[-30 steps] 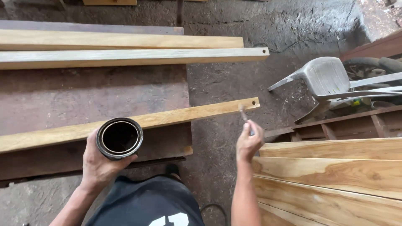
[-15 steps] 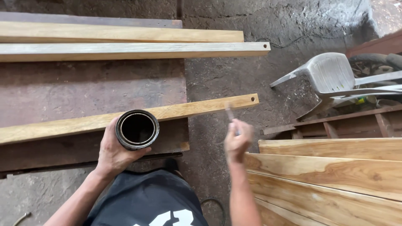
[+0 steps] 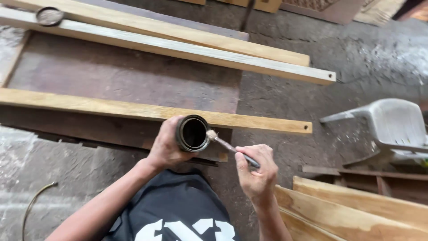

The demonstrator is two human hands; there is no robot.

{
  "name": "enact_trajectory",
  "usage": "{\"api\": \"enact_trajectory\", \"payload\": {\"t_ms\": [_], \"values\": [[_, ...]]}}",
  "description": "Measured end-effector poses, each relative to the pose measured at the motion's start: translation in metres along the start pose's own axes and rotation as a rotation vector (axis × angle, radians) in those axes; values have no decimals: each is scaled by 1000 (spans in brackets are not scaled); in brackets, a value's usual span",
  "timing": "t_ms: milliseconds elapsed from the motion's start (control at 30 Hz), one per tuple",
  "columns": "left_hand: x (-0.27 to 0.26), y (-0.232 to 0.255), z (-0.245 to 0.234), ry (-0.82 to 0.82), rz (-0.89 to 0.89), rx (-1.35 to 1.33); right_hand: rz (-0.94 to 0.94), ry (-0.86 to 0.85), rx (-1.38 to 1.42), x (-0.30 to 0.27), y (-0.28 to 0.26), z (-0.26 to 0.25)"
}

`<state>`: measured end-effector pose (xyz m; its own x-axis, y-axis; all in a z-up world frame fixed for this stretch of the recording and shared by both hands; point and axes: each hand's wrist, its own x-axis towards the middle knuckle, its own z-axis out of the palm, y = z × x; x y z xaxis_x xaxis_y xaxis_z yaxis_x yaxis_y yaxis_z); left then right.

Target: Apply stain to several long wooden boards using a brush and a container of stain.

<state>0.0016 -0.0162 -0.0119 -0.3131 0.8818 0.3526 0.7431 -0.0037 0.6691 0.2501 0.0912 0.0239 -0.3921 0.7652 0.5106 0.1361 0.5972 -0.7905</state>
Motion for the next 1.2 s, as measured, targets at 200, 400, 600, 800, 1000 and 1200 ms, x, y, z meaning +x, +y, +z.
{"api": "enact_trajectory", "payload": {"t_ms": [200,400,600,800,1000,1200], "values": [[-3,3,6,-7,139,125,-198,-242,-113,9,1,55],[-3,3,8,0,124,121,-140,-202,-76,-11,24,39],[4,6,3,-8,77,30,265,25,225,-43,49,6],[7,0,-5,21,-52,-36,433,250,152,-55,98,44],[10,1,-15,23,-135,-8,282,333,-276,-56,156,23],[-4,-1,-20,32,-155,11,431,566,-477,-46,240,-76]]}}
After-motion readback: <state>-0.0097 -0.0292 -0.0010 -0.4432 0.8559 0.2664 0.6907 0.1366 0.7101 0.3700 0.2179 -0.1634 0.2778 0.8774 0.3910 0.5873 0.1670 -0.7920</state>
